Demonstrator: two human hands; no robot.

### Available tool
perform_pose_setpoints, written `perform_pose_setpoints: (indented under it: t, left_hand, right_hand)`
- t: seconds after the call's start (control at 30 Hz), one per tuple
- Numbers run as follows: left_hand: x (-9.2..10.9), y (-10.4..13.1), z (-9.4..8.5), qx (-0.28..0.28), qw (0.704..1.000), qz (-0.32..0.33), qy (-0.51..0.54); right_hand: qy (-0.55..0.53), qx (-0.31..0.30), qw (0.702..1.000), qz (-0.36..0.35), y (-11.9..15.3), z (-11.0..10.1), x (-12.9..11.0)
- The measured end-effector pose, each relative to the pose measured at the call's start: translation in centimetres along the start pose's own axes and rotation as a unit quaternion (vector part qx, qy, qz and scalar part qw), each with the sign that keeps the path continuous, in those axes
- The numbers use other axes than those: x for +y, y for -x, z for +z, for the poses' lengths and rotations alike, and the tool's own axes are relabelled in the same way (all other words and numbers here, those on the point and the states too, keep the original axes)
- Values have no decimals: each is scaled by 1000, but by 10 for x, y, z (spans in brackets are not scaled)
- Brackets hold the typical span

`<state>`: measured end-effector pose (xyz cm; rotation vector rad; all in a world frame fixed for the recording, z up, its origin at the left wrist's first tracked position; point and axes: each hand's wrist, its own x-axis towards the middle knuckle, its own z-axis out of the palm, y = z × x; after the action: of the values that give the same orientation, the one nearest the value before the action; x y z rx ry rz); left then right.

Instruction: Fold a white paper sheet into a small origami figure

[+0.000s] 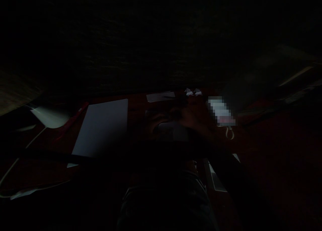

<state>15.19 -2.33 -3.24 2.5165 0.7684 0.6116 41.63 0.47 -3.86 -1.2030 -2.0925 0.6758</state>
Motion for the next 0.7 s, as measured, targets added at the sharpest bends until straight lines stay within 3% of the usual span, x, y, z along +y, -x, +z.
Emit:
perform_pose_setpoints:
  t: [0.27,0.7]
  left_hand:
    - [2,2,1,-18,999,1,-50]
    - [1,1,5,-29,999,23,-8]
  right_hand:
    - [-30,-44,999,4,0,-2,16]
    - [1,-37,999,-9,-1,-2,22]
